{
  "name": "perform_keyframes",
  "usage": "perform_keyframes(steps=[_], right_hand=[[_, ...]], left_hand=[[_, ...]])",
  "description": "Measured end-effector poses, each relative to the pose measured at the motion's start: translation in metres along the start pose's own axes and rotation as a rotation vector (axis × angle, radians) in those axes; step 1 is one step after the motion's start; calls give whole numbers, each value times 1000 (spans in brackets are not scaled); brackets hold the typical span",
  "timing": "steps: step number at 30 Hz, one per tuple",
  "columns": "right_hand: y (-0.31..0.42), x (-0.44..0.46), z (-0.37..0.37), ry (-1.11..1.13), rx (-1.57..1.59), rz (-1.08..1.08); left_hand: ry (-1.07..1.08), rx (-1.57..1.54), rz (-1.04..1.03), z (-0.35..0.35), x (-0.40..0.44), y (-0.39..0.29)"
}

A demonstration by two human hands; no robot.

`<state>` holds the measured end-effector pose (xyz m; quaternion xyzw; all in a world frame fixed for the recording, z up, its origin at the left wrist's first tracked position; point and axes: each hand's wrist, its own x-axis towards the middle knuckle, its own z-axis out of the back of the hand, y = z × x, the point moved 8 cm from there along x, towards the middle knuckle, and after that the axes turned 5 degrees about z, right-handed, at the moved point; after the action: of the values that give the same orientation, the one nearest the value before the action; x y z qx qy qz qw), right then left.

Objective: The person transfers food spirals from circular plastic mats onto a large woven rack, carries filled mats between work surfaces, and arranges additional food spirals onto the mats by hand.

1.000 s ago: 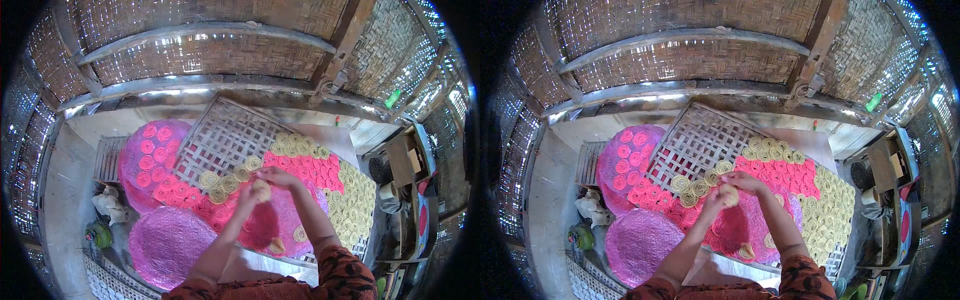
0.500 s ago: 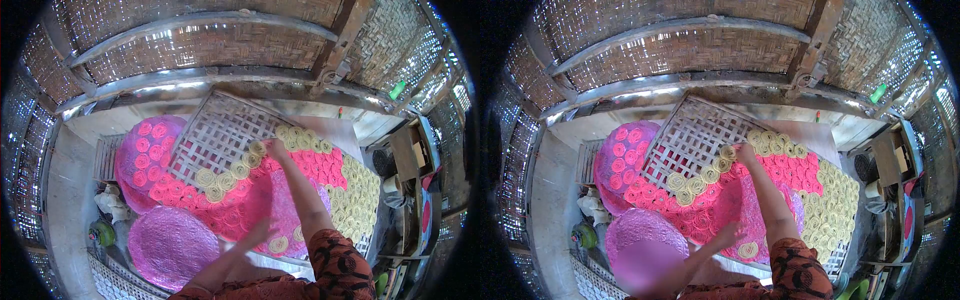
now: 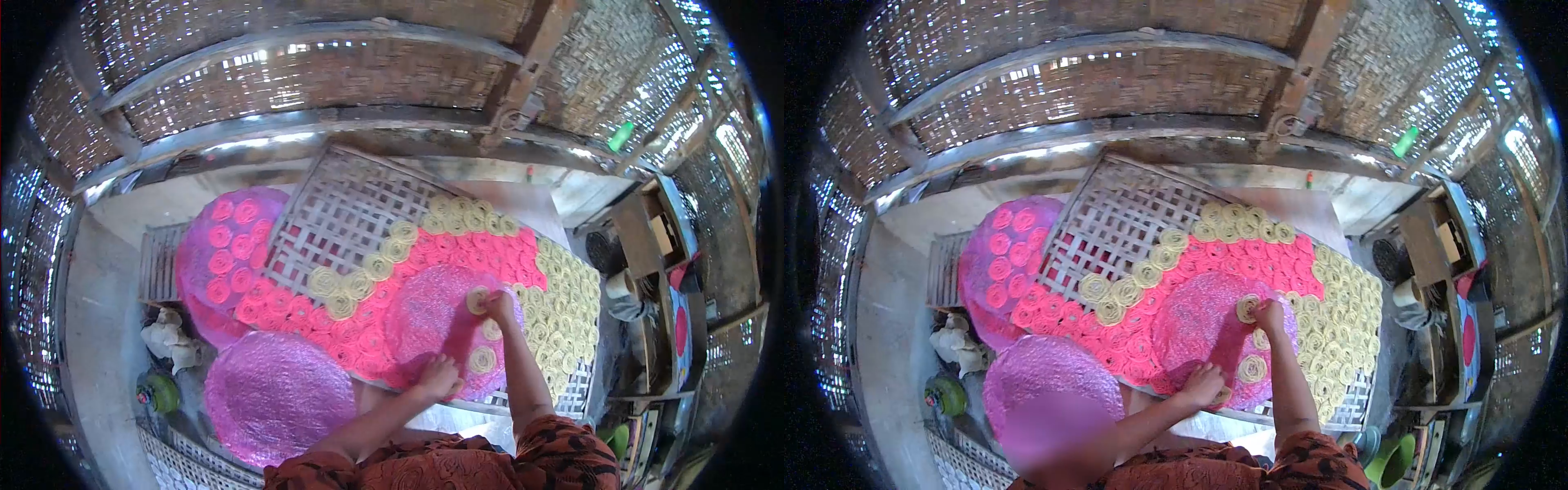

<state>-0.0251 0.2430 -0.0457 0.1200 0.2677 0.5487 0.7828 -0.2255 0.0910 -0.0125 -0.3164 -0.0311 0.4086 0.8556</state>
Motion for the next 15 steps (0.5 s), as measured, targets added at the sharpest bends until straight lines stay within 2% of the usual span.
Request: perform_keyframes(steps=[1,2,4,5,6,8,9,10,11,12,14,15], right_hand=[[-30,23,-15,-157,62,-25],[-27,25,-17,-147,62,-9],[-11,24,-5,-313,42,44],[12,12,7,-319,-134,135],[24,8,12,-306,-132,151],[21,13,-4,141,-425,-51],[18,17,-6,149,-432,-34],[11,23,-11,132,-343,8],[7,23,-19,118,-254,45],[7,18,-26,122,-260,58],[14,0,6,-466,-167,122],[-25,28,-14,-313,-147,71]], left_hand=[[70,-18,-40,-1,-2,-3],[60,-18,-23,5,-5,-1],[49,-729,0,27,-11,2],[51,-896,27,26,-10,19],[-116,-909,24,75,-26,31],[-352,-1014,140,109,-45,100],[-448,-917,258,138,-65,140],[-517,-864,362,170,-87,173],[-681,-853,436,190,-112,209],[-744,-783,467,203,-128,243],[-815,-711,498,213,-144,295],[-811,-610,493,215,-146,311]])
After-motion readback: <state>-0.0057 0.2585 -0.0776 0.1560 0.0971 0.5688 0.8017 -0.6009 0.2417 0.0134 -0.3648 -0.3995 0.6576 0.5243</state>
